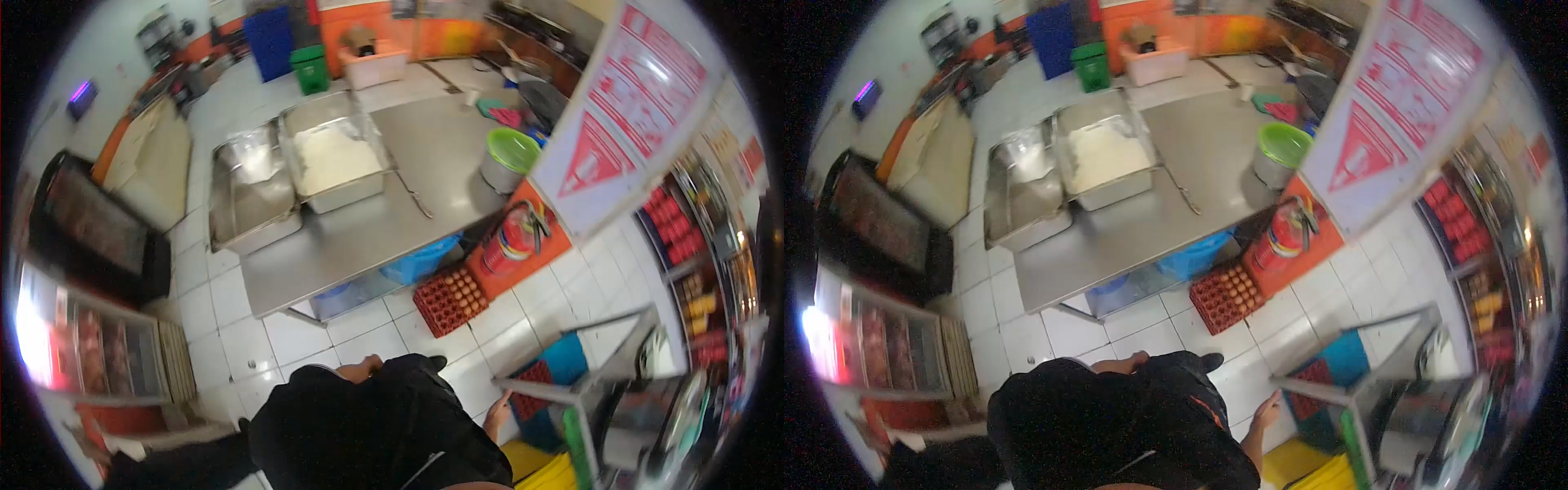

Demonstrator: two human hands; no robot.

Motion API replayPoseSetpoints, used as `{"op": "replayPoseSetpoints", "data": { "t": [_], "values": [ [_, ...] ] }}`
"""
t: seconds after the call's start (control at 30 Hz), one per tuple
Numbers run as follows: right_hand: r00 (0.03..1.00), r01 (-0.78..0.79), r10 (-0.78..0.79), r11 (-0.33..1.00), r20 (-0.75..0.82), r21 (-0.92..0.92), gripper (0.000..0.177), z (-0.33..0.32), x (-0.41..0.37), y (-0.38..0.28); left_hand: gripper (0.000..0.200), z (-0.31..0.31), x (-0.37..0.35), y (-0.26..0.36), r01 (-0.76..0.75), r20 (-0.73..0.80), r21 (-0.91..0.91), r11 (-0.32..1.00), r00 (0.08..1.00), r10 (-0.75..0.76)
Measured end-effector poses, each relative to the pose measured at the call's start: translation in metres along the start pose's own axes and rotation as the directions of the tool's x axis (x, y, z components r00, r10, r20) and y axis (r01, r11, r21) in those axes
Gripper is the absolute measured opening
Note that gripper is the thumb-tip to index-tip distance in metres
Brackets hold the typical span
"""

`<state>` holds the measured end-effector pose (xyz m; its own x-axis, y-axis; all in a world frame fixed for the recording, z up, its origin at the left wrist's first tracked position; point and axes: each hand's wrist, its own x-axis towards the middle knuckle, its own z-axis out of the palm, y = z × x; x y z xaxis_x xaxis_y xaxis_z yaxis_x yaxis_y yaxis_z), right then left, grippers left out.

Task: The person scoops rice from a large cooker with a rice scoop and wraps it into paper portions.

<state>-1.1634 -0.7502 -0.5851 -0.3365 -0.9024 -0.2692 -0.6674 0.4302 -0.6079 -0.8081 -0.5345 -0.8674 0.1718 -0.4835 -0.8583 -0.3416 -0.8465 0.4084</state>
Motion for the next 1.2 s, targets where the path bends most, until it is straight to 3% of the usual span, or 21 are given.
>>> {"op": "replayPoseSetpoints", "data": {
  "t": [0.07,0.1,0.13,0.17,0.2,0.43,0.5,0.57,0.6,0.63,0.67,0.7,0.8,0.9,1.03,1.1,1.13,1.2],
  "values": [
    [0.992,0.017,-0.007,0.997,0.127,-0.074,0.084,0.026,0.017,-0.024,0.025,0.01,0.012,0.047,-0.01,-0.085,-0.067,0.998,0.996,0.005],
    [0.984,0.083,-0.07,0.994,0.166,-0.076,0.084,0.031,0.139,0.055,0.025,0.019,0.022,0.096,-0.041,-0.157,-0.085,0.996,0.987,0.027],
    [0.784,0.619,-0.609,0.781,0.116,-0.084,0.077,0.124,0.107,0.068,0.026,-0.007,0.044,0.168,-0.064,-0.245,-0.095,0.993,0.969,0.04],
    [0.742,0.665,-0.653,0.746,0.153,-0.045,0.077,0.118,0.111,0.008,0.026,-0.036,0.035,0.178,-0.075,-0.325,-0.095,0.993,0.945,0.04],
    [0.693,0.703,-0.678,0.711,0.245,-0.021,0.077,0.125,0.118,-0.009,0.026,-0.045,0.017,0.181,-0.073,-0.381,-0.088,0.993,0.924,0.034],
    [0.262,0.87,-0.692,0.471,0.673,0.147,0.074,0.158,0.222,-0.115,0.021,-0.092,-0.087,0.262,-0.023,-0.649,-0.042,0.999,0.761,-0.01],
    [0.149,0.895,-0.657,0.408,0.739,0.181,0.073,0.155,0.266,-0.149,0.023,-0.078,-0.044,0.246,0.03,-0.604,-0.028,0.999,0.796,-0.041],
    [0.033,0.914,-0.607,0.34,0.794,0.222,0.072,0.163,0.31,-0.176,0.025,-0.079,-0.119,0.308,0.115,-0.564,-0.408,0.906,0.748,-0.35],
    [-0.021,0.921,-0.574,0.308,0.819,0.239,0.072,0.163,0.336,-0.187,0.026,-0.07,-0.121,0.323,0.194,-0.522,-0.413,0.89,0.75,-0.406],
    [-0.069,0.925,-0.543,0.28,0.837,0.258,0.071,0.167,0.36,-0.199,0.028,-0.063,-0.123,0.336,0.272,-0.482,-0.406,0.872,0.747,-0.457],
    [-0.114,0.927,-0.516,0.251,0.849,0.277,0.071,0.171,0.38,-0.215,0.033,-0.046,-0.131,0.348,0.204,-0.56,-0.107,0.973,0.797,-0.229],
    [-0.155,0.929,-0.488,0.225,0.859,0.295,0.071,0.176,0.402,-0.232,0.039,-0.041,-0.12,0.363,0.226,-0.45,-0.465,0.856,0.773,-0.448],
    [-0.233,0.93,-0.41,0.173,0.882,0.326,0.069,0.175,0.459,-0.273,0.055,-0.031,-0.102,0.44,0.189,-0.415,-0.6,0.777,0.757,-0.504],
    [-0.181,0.924,-0.363,0.255,0.914,0.284,0.068,0.154,0.552,-0.239,0.055,-0.052,-0.091,0.512,0.146,-0.446,-0.49,0.859,0.805,-0.391],
    [-0.008,0.816,-0.385,0.532,0.923,0.229,0.067,0.132,0.602,-0.126,0.054,-0.124,-0.078,0.6,0.086,-0.432,-0.148,0.985,0.891,-0.142],
    [0.415,0.614,-0.254,0.787,0.874,-0.063,0.07,0.137,0.593,-0.154,0.054,-0.165,-0.073,0.644,0.061,-0.364,0.081,0.995,0.931,-0.027],
    [0.507,0.542,-0.251,0.837,0.824,-0.079,0.07,0.125,0.583,-0.179,0.053,-0.182,-0.068,0.667,0.043,-0.31,0.197,0.979,0.95,0.02],
    [0.511,0.366,-0.254,0.929,0.821,0.06,0.066,0.065,0.557,-0.237,0.053,-0.207,-0.051,0.718,-0.007,-0.178,0.401,0.916,0.98,0.086]
  ]
}}
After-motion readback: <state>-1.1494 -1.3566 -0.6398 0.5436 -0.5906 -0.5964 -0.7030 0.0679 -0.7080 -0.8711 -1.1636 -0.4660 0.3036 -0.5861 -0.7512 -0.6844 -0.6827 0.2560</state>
